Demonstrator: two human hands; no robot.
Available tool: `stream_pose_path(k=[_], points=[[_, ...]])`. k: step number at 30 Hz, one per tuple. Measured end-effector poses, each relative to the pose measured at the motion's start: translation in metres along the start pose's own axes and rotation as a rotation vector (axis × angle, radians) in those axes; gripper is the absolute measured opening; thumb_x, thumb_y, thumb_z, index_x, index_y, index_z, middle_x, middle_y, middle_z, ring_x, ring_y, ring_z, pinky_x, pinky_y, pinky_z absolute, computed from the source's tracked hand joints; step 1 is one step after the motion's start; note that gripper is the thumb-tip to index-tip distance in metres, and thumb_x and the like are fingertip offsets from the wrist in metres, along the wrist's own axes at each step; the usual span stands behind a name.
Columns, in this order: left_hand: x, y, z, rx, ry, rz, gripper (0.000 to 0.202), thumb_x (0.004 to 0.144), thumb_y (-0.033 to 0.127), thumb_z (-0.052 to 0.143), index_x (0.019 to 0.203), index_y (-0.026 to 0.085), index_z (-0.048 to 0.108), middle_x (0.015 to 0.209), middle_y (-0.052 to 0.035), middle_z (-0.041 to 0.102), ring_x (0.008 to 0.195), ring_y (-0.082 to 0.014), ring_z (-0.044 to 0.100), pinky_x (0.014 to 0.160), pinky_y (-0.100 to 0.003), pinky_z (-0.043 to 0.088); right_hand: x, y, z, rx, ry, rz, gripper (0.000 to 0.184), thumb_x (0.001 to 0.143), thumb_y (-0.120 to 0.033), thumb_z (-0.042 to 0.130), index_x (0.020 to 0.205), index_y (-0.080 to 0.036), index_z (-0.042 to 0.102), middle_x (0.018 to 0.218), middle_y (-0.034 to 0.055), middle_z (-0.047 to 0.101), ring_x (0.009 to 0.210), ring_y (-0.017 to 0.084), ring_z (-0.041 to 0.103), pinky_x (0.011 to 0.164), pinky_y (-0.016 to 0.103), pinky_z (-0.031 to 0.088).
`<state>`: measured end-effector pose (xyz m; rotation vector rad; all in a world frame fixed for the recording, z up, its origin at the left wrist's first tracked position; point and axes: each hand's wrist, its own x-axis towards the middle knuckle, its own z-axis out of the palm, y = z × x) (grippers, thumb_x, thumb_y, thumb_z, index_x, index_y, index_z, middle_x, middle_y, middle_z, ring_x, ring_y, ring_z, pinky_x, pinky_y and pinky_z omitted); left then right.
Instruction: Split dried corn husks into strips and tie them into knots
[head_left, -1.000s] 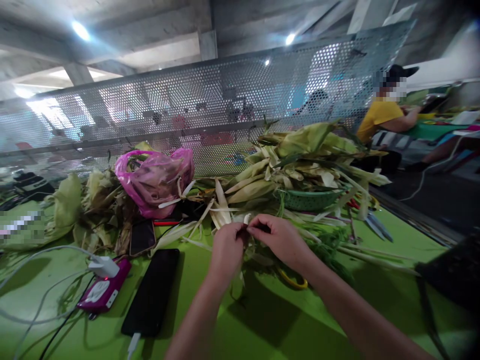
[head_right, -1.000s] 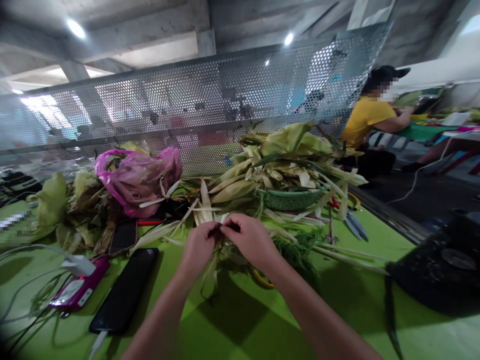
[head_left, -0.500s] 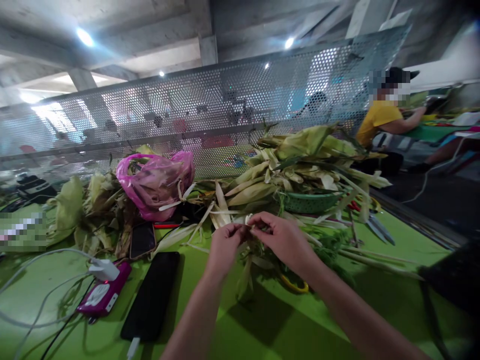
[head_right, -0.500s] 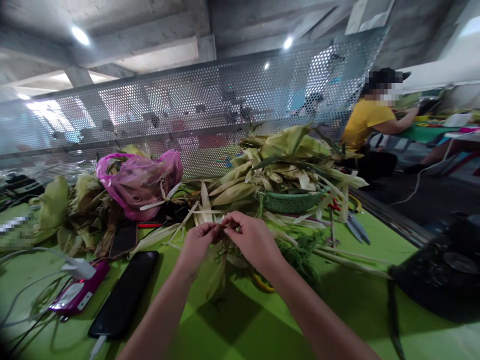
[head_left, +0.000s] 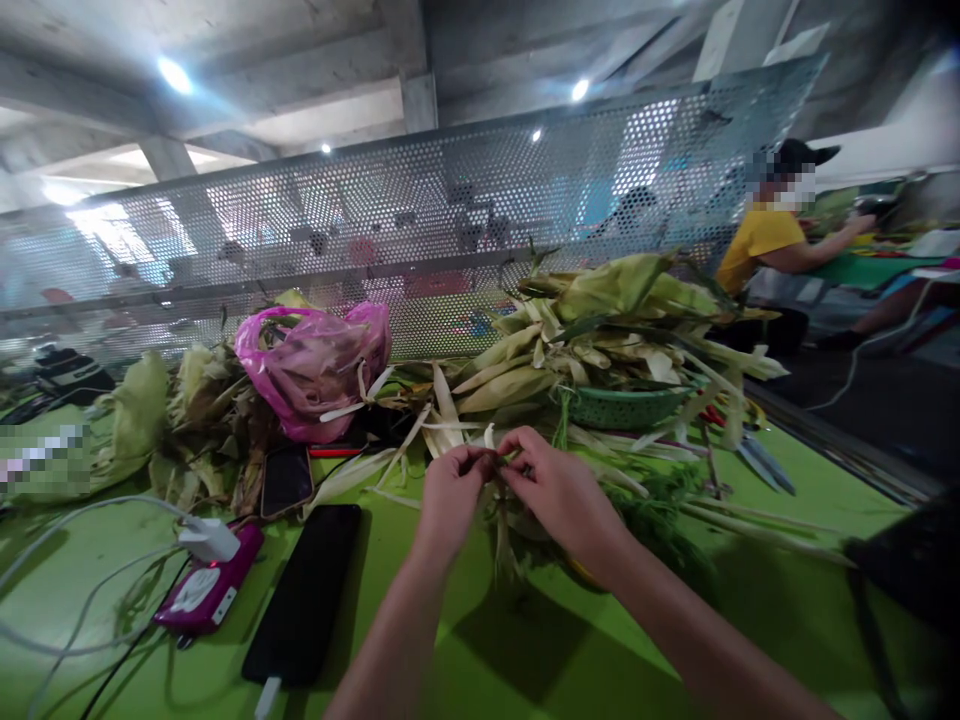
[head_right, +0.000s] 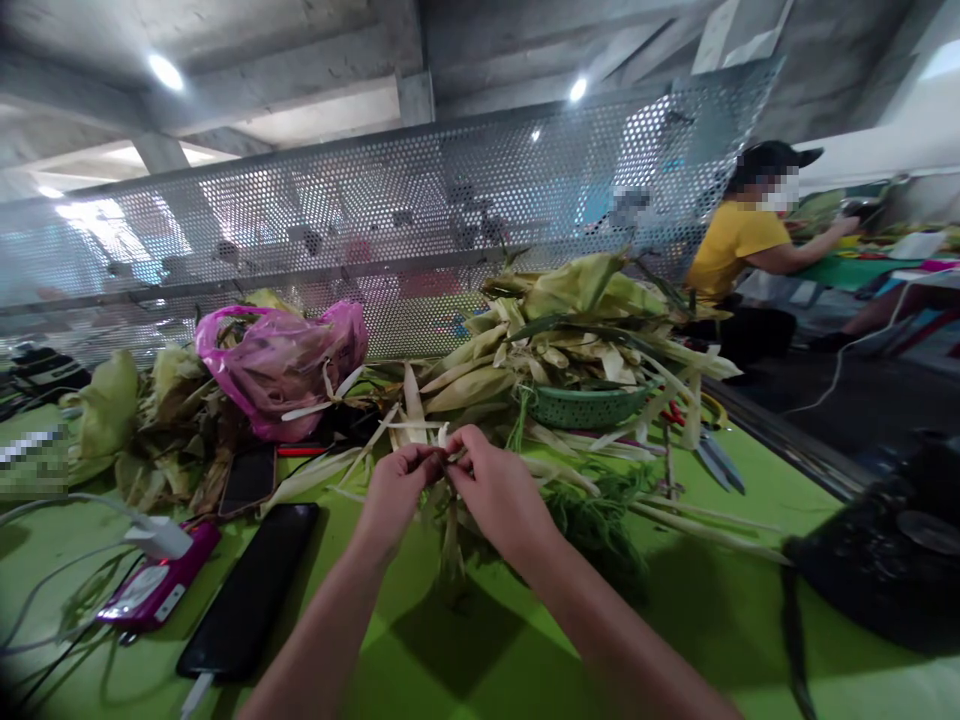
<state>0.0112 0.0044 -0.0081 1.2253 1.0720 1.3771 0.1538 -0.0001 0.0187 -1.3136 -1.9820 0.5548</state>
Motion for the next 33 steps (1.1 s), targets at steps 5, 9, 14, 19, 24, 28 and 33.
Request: stream_pose_path(k=[5,9,14,19,24,28,33], points=[[-0.002,0.005,0.001,-0.023,-0.005,0.01,0.015,0.073,0.024,0.064,0.081,0.016,0.074,0.074,-0.0044,0.069,0.071,-0.0137,0.059,0.072,-0.025,0.044,-0.002,0.0,0.004,-0.237,0.089,-0.134,0.014,0.088,-0.022,0.045,0.087,-0.021,0.059,0.078,0.004,0.068,0.067,0.018,0.061,0.06,0.026,0.038],[-0.004,0.007,0.001,-0.051,0.006,0.001,0.014,0.07,0.022,0.066,0.08,0.016,0.074,0.075,-0.0057,0.07,0.071,-0.0138,0.061,0.073,-0.025,0.045,-0.002,-0.001,0.003,-0.221,0.09,-0.126,0.013,0.085,-0.02,0.047,0.082,-0.021,0.059,0.073,0.0024,0.066,0.063,0.017,0.059,0.058,0.026,0.036],[-0.002,0.005,-0.002,-0.009,0.051,-0.012,0.018,0.067,0.017,0.065,0.083,0.014,0.073,0.077,-0.007,0.071,0.069,-0.0136,0.061,0.069,-0.025,0.046,0.001,-0.003,-0.003,-0.066,0.023,-0.063,0.008,0.082,-0.022,0.052,0.079,-0.021,0.059,0.07,-0.0007,0.065,0.062,0.015,0.058,0.058,0.024,0.037],[-0.001,0.005,-0.005,0.183,0.039,0.094,0.02,0.067,0.012,0.061,0.084,0.015,0.071,0.078,-0.005,0.07,0.071,-0.015,0.061,0.069,-0.026,0.046,0.003,0.001,-0.003,-0.002,0.108,-0.085,0.009,0.081,-0.022,0.055,0.087,-0.022,0.062,0.085,0.0012,0.067,0.067,0.015,0.056,0.06,0.025,0.038],[-0.003,0.008,-0.004,0.335,0.056,0.205,0.022,0.066,0.006,0.055,0.081,0.018,0.068,0.077,-0.0027,0.07,0.072,-0.0152,0.062,0.071,-0.027,0.046,0.004,0.005,0.001,0.155,0.062,-0.07,0.02,0.076,-0.014,0.055,0.094,-0.024,0.057,0.086,-0.0016,0.066,0.061,0.013,0.052,0.059,0.024,0.039],[-0.005,0.009,-0.002,0.403,0.087,0.263,0.026,0.069,0.005,0.053,0.084,0.02,0.068,0.08,-0.0029,0.07,0.074,-0.016,0.062,0.073,-0.028,0.046,0.006,0.009,0.003,0.301,0.075,-0.061,0.012,0.077,-0.017,0.057,0.088,-0.022,0.058,0.084,0.0001,0.065,0.076,0.016,0.059,0.067,0.026,0.043],[-0.008,0.009,0.001,0.481,0.128,0.382,0.026,0.075,0.006,0.051,0.087,0.021,0.069,0.085,-0.0047,0.069,0.079,-0.0173,0.061,0.074,-0.029,0.045,0.009,0.016,0.006,0.447,0.042,0.014,0.014,0.083,-0.025,0.054,0.092,-0.02,0.063,0.085,0.003,0.068,0.08,0.018,0.062,0.074,0.03,0.048]])
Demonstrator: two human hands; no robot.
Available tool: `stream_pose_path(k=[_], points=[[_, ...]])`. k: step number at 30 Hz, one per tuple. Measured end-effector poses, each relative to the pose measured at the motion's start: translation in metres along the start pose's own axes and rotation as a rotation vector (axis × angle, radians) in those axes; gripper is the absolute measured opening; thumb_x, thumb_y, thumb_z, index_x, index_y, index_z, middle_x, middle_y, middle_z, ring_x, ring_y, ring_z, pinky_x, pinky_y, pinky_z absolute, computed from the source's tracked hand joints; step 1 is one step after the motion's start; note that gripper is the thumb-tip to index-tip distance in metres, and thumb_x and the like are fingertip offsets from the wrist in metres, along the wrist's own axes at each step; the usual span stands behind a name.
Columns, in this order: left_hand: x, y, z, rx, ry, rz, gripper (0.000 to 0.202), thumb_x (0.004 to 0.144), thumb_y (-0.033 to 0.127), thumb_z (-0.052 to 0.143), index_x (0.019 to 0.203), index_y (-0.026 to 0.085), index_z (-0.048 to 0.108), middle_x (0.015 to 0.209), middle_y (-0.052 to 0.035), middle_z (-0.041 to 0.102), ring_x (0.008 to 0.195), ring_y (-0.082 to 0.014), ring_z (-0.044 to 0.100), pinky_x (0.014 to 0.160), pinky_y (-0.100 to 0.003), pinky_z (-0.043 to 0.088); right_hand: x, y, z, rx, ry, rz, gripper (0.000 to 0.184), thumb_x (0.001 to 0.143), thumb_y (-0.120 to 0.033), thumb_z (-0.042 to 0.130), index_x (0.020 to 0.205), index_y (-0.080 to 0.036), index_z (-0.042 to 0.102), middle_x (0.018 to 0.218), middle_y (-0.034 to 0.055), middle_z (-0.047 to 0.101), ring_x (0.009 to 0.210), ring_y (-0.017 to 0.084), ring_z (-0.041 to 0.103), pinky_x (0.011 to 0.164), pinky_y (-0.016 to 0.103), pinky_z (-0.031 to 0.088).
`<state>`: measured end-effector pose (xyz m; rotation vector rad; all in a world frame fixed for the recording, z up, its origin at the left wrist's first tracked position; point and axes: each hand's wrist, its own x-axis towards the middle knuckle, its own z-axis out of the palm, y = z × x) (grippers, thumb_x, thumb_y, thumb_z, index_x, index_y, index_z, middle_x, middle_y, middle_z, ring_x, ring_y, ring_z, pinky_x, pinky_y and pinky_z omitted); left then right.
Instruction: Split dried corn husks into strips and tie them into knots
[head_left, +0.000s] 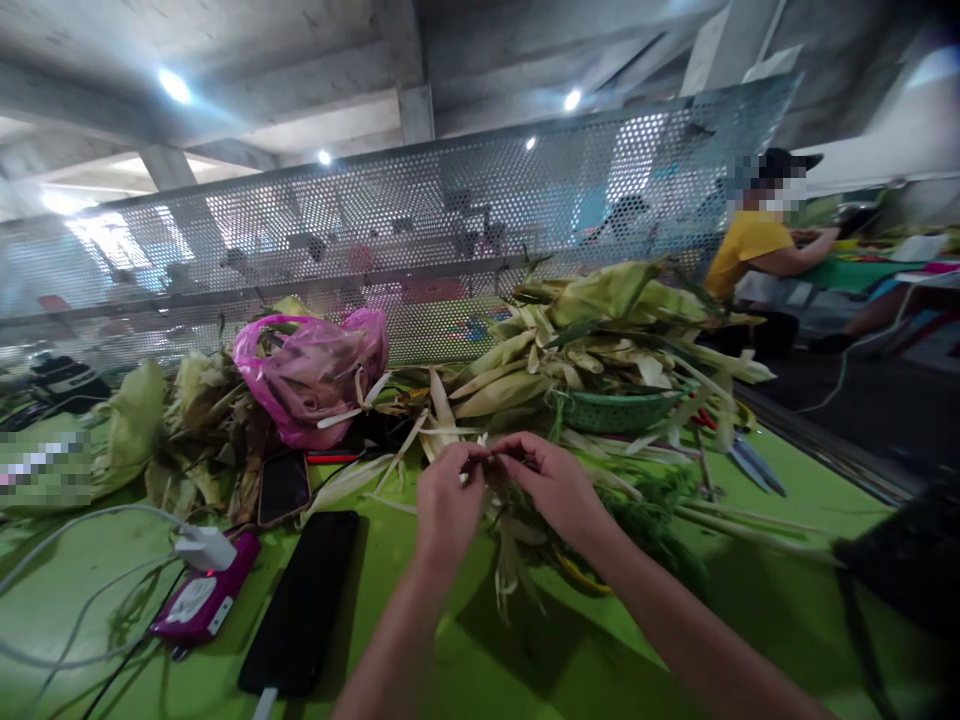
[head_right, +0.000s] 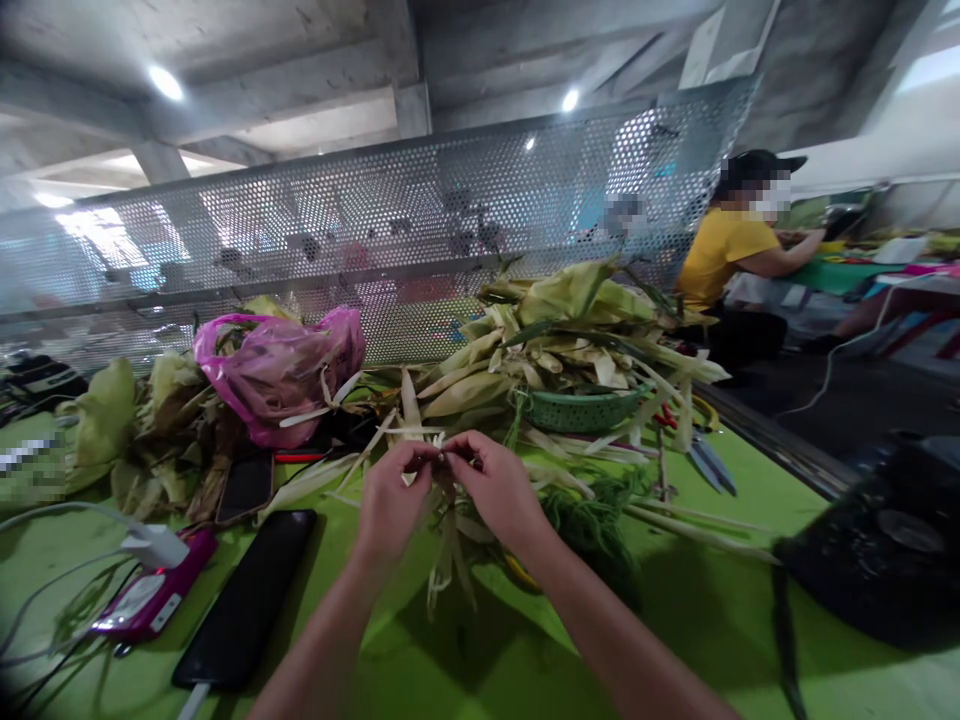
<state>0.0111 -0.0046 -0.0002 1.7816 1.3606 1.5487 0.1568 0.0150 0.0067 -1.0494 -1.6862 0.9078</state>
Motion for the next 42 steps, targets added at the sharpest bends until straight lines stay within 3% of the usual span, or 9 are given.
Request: stream_pose_path(k=[7,17,23,28,32,38,42], points=[[-0.004,0.002,0.002,0.057,0.042,0.104,0.024,0.082,0.009,0.05,0.092,0.021,0.068,0.091,-0.0056,0.068,0.087,-0.0181,0.06,0.082,-0.031,0.045,0.002,0.004,0.004,0.146,-0.016,0.015,0.021,0.078,-0.02,0.054,0.093,-0.02,0.068,0.089,0.0036,0.071,0.085,0.019,0.065,0.081,0.034,0.049],[-0.002,0.003,0.001,-0.023,0.087,0.172,0.016,0.081,0.012,0.056,0.081,0.021,0.07,0.087,-0.0054,0.06,0.087,-0.0184,0.058,0.08,-0.03,0.047,0.002,-0.005,-0.001,0.212,-0.08,0.043,0.023,0.071,-0.019,0.06,0.091,-0.02,0.071,0.091,0.0027,0.073,0.088,0.02,0.065,0.087,0.035,0.047],[0.0,0.002,-0.002,-0.028,0.037,0.205,0.017,0.082,0.014,0.056,0.084,0.022,0.071,0.089,-0.006,0.061,0.088,-0.0188,0.059,0.079,-0.032,0.048,0.005,0.003,-0.006,0.235,-0.145,0.025,0.014,0.074,-0.024,0.062,0.086,-0.02,0.068,0.08,0.0011,0.069,0.074,0.017,0.062,0.068,0.028,0.049],[0.0,0.002,-0.004,-0.079,0.011,0.181,0.017,0.08,0.012,0.058,0.084,0.022,0.071,0.087,-0.0047,0.062,0.086,-0.0172,0.059,0.078,-0.029,0.047,0.004,-0.002,-0.009,0.145,-0.114,0.041,0.009,0.076,-0.026,0.061,0.082,-0.019,0.062,0.069,-0.0027,0.06,0.052,0.01,0.047,0.045,0.02,0.036],[0.001,0.002,-0.002,-0.119,0.018,0.109,0.014,0.078,0.012,0.059,0.081,0.02,0.069,0.083,-0.0038,0.065,0.083,-0.0171,0.059,0.076,-0.029,0.046,0.002,-0.009,-0.009,0.156,-0.103,0.054,0.008,0.075,-0.025,0.06,0.081,-0.019,0.06,0.069,-0.0031,0.056,0.055,0.01,0.048,0.047,0.02,0.039],[0.004,-0.007,0.001,-0.288,0.005,-0.172,0.007,0.078,0.023,0.06,0.081,0.017,0.063,0.075,-0.0012,0.063,0.07,-0.0136,0.056,0.068,-0.025,0.044,0.003,-0.007,-0.012,0.156,-0.058,0.095,0.002,0.072,-0.021,0.056,0.072,-0.02,0.055,0.065,-0.0046,0.052,0.057,0.011,0.049,0.052,0.022,0.042],[0.005,-0.016,0.002,-0.389,0.046,-0.291,0.011,0.077,0.027,0.063,0.078,0.016,0.06,0.072,0.0007,0.061,0.069,-0.012,0.054,0.069,-0.024,0.042,0.006,-0.002,-0.018,0.002,-0.047,0.063,0.005,0.069,-0.016,0.052,0.068,-0.02,0.053,0.06,-0.0051,0.053,0.057,0.013,0.049,0.055,0.024,0.039]])
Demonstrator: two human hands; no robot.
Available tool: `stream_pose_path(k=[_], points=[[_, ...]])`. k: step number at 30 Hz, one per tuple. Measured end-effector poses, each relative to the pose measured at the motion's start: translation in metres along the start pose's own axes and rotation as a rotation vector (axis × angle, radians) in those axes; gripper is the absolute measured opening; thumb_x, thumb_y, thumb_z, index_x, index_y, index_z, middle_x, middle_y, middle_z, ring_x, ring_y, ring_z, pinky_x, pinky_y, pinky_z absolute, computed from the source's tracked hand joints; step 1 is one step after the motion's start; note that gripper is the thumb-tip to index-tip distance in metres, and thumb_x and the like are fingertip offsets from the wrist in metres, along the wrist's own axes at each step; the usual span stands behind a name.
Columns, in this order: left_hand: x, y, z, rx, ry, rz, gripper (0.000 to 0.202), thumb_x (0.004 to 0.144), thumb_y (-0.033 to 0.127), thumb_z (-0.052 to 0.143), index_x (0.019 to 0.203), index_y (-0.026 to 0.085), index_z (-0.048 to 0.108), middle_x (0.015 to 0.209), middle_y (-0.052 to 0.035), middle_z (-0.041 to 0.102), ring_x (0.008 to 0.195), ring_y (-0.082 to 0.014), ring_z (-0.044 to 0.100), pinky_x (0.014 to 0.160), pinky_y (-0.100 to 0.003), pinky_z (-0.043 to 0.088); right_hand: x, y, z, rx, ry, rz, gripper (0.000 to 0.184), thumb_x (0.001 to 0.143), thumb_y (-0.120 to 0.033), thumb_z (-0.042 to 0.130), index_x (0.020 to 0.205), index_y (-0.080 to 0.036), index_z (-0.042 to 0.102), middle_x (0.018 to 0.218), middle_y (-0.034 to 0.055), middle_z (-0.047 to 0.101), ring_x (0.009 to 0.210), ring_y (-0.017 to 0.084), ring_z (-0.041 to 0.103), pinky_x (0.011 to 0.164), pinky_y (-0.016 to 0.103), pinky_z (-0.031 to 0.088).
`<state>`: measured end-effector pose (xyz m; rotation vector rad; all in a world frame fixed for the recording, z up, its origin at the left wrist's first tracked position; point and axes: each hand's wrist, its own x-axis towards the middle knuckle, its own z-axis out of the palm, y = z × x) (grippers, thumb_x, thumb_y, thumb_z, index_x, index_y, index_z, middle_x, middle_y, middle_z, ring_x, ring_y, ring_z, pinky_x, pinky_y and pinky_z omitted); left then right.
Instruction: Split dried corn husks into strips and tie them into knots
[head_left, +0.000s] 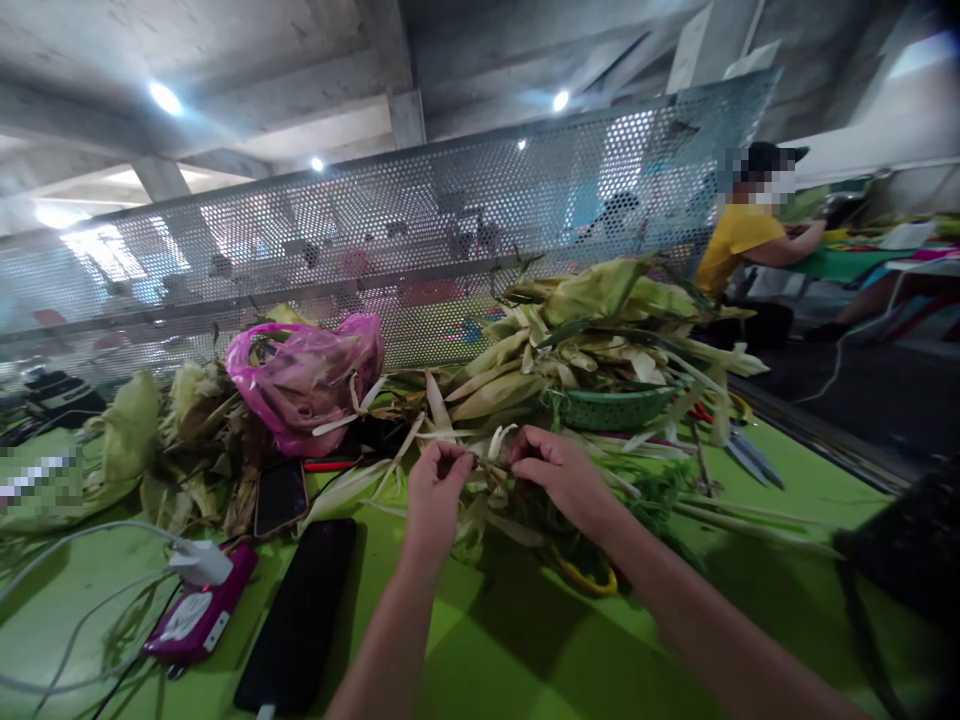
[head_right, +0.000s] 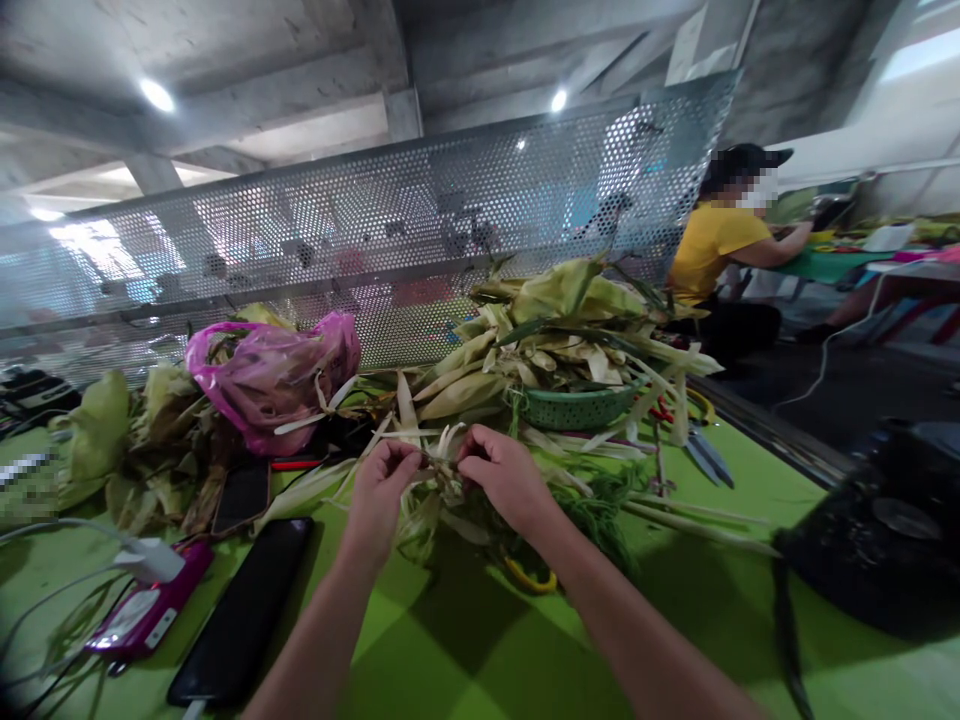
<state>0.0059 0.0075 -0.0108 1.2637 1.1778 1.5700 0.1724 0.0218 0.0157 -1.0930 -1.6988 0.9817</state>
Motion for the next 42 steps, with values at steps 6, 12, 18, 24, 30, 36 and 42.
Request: stream_pose_path(k=[6,12,18,24,30,36,42], points=[[-0.005,0.009,0.001,-0.172,-0.053,-0.023,0.009,0.078,0.025,0.062,0.08,0.016,0.06,0.086,-0.0031,0.067,0.08,-0.0127,0.058,0.078,-0.025,0.042,0.002,0.003,-0.003,-0.233,0.043,-0.047,0.007,0.068,-0.015,0.051,0.065,-0.02,0.054,0.061,-0.0048,0.055,0.062,0.015,0.049,0.059,0.026,0.035],[-0.006,0.02,-0.002,-0.281,-0.185,-0.03,0.01,0.08,0.026,0.062,0.079,0.018,0.056,0.085,-0.0035,0.068,0.083,-0.0137,0.059,0.08,-0.027,0.043,0.006,0.007,-0.003,-0.107,-0.031,-0.115,0.006,0.077,-0.023,0.053,0.078,-0.019,0.057,0.074,-0.0011,0.06,0.071,0.016,0.054,0.066,0.027,0.04],[-0.002,0.016,-0.003,-0.182,-0.103,-0.009,0.013,0.079,0.028,0.064,0.078,0.017,0.056,0.075,-0.0006,0.062,0.072,-0.0115,0.055,0.072,-0.024,0.041,0.001,0.002,-0.003,-0.379,-0.086,-0.174,0.009,0.087,-0.025,0.047,0.08,-0.021,0.051,0.073,-0.0015,0.057,0.067,0.015,0.05,0.062,0.026,0.035],[-0.001,0.009,-0.001,-0.067,-0.143,0.04,0.011,0.08,0.026,0.061,0.076,0.018,0.055,0.069,0.0017,0.056,0.067,-0.0107,0.049,0.067,-0.023,0.039,-0.006,-0.004,0.007,-0.551,0.024,-0.231,0.013,0.085,-0.018,0.043,0.073,-0.022,0.04,0.072,-0.0011,0.051,0.066,0.016,0.046,0.061,0.027,0.03],[0.003,0.007,-0.007,0.028,-0.104,0.069,0.009,0.079,0.024,0.06,0.075,0.018,0.055,0.068,0.0026,0.054,0.067,-0.0116,0.05,0.067,-0.024,0.039,-0.006,0.001,0.015,-0.543,0.061,-0.2,0.013,0.079,-0.015,0.044,0.069,-0.022,0.041,0.066,-0.0018,0.049,0.063,0.015,0.044,0.058,0.028,0.027],[0.006,0.008,-0.01,0.079,-0.169,0.076,0.009,0.077,0.023,0.063,0.078,0.016,0.057,0.072,0.0007,0.058,0.069,-0.0125,0.052,0.068,-0.025,0.04,0.0,0.001,0.011,0.037,-0.137,0.017,0.006,0.077,-0.024,0.052,0.072,-0.02,0.052,0.063,-0.0044,0.05,0.058,0.012,0.045,0.057,0.025,0.033],[0.003,0.008,-0.003,0.11,-0.13,0.103,0.014,0.073,0.019,0.066,0.073,0.017,0.052,0.068,0.0027,0.053,0.065,-0.0114,0.049,0.064,-0.024,0.039,-0.001,-0.009,0.006,0.318,-0.226,0.112,0.015,0.069,-0.032,0.068,0.071,-0.019,0.061,0.065,-0.0036,0.052,0.059,0.011,0.043,0.059,0.026,0.034]])
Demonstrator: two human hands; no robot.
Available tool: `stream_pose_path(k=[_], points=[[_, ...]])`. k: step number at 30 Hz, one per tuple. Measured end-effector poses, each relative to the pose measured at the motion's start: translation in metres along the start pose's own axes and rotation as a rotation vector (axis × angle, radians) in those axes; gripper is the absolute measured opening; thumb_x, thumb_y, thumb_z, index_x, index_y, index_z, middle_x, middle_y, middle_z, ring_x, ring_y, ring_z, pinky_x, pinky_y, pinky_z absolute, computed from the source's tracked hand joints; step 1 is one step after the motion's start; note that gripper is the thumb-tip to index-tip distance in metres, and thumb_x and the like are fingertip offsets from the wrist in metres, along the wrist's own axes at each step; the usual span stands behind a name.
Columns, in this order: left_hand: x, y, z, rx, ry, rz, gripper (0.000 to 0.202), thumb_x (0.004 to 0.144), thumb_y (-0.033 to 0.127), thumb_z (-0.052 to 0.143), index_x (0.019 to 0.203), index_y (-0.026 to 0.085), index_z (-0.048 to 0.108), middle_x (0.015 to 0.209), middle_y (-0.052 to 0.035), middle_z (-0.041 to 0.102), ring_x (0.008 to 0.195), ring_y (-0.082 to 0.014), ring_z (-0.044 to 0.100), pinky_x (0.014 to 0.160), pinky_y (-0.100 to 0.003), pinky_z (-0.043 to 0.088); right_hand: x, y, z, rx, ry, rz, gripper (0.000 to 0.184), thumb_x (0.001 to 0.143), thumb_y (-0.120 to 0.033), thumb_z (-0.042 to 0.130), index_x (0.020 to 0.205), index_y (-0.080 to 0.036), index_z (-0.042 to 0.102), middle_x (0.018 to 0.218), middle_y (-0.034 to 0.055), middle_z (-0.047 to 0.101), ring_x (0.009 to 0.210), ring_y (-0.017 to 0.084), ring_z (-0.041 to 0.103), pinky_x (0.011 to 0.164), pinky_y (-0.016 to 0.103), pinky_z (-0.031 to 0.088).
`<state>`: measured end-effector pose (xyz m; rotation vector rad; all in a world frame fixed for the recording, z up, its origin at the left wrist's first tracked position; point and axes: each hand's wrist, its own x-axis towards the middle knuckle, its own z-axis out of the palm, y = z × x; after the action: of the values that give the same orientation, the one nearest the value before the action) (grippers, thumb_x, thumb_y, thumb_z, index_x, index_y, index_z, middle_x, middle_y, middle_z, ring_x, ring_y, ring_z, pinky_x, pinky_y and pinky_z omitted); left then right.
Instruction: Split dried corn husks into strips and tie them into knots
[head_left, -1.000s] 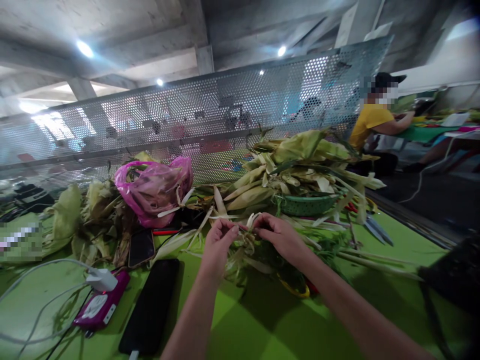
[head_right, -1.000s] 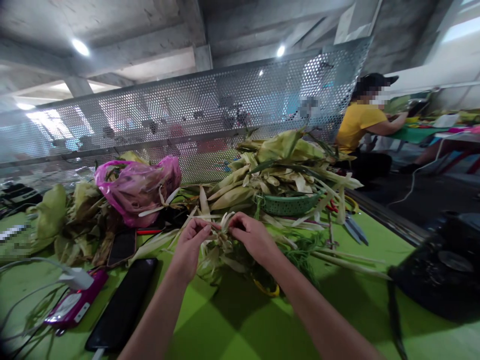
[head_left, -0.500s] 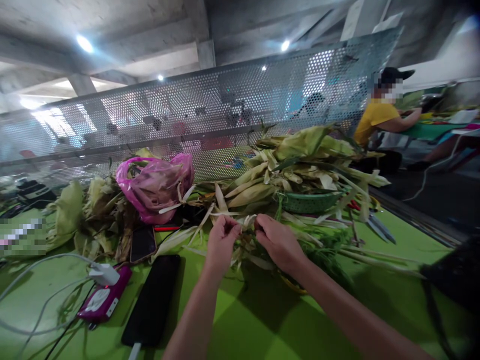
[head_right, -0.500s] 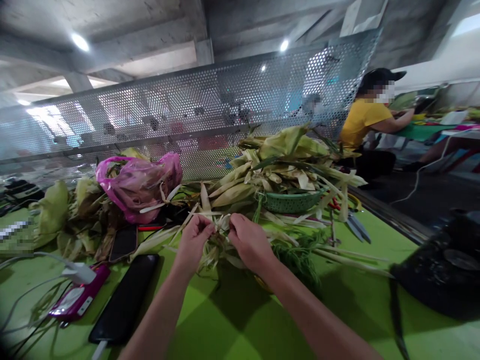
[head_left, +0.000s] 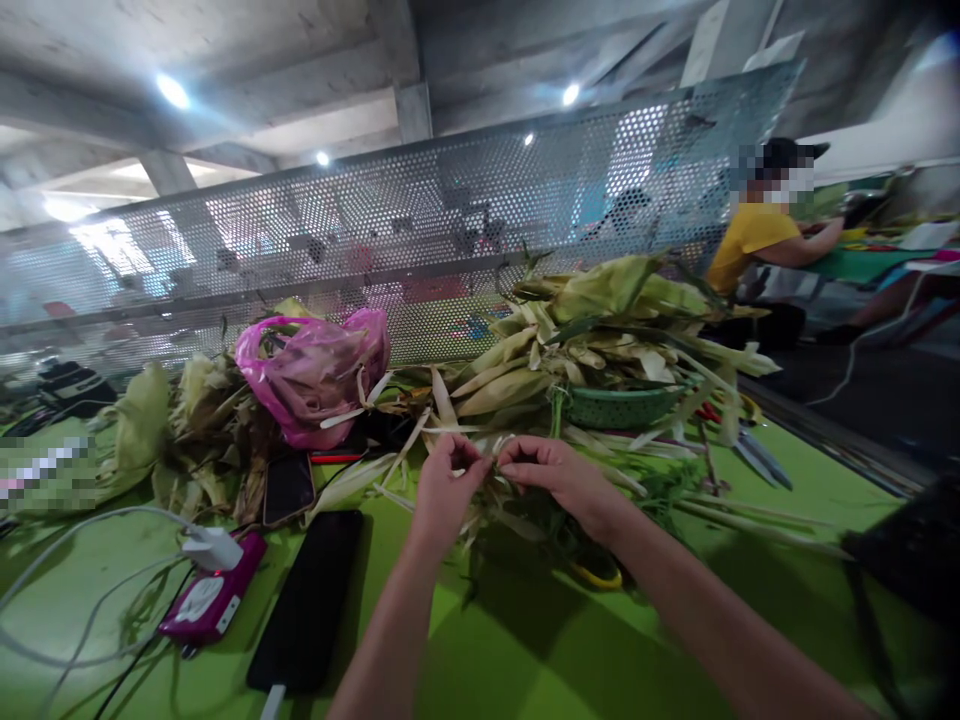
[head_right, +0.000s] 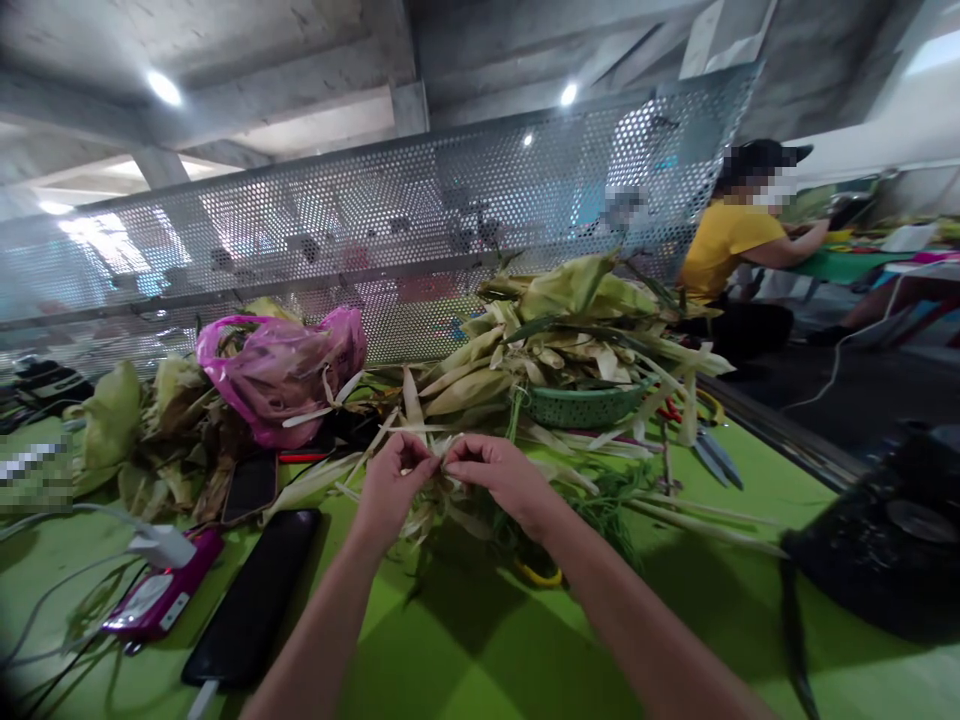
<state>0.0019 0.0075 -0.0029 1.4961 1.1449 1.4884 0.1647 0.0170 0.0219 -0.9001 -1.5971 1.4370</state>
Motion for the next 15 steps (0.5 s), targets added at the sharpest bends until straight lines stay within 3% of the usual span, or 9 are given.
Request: stream_pose_path(k=[8,15], points=[[-0.004,0.006,0.004,-0.023,-0.065,-0.046,0.006,0.073,0.016,0.062,0.078,0.016,0.06,0.074,-0.0012,0.062,0.07,-0.013,0.055,0.068,-0.025,0.043,-0.004,-0.004,0.001,0.159,0.057,0.042,0.012,0.071,-0.028,0.068,0.071,-0.017,0.062,0.067,-0.0038,0.05,0.06,0.01,0.039,0.055,0.024,0.027],[-0.006,-0.005,0.01,0.131,-0.011,0.082,0.009,0.072,0.013,0.06,0.08,0.016,0.064,0.076,-0.0024,0.066,0.072,-0.0141,0.057,0.07,-0.026,0.044,-0.006,-0.006,0.005,0.194,0.067,0.056,0.016,0.07,-0.029,0.071,0.067,-0.017,0.061,0.062,-0.004,0.049,0.057,0.009,0.037,0.052,0.024,0.025]])
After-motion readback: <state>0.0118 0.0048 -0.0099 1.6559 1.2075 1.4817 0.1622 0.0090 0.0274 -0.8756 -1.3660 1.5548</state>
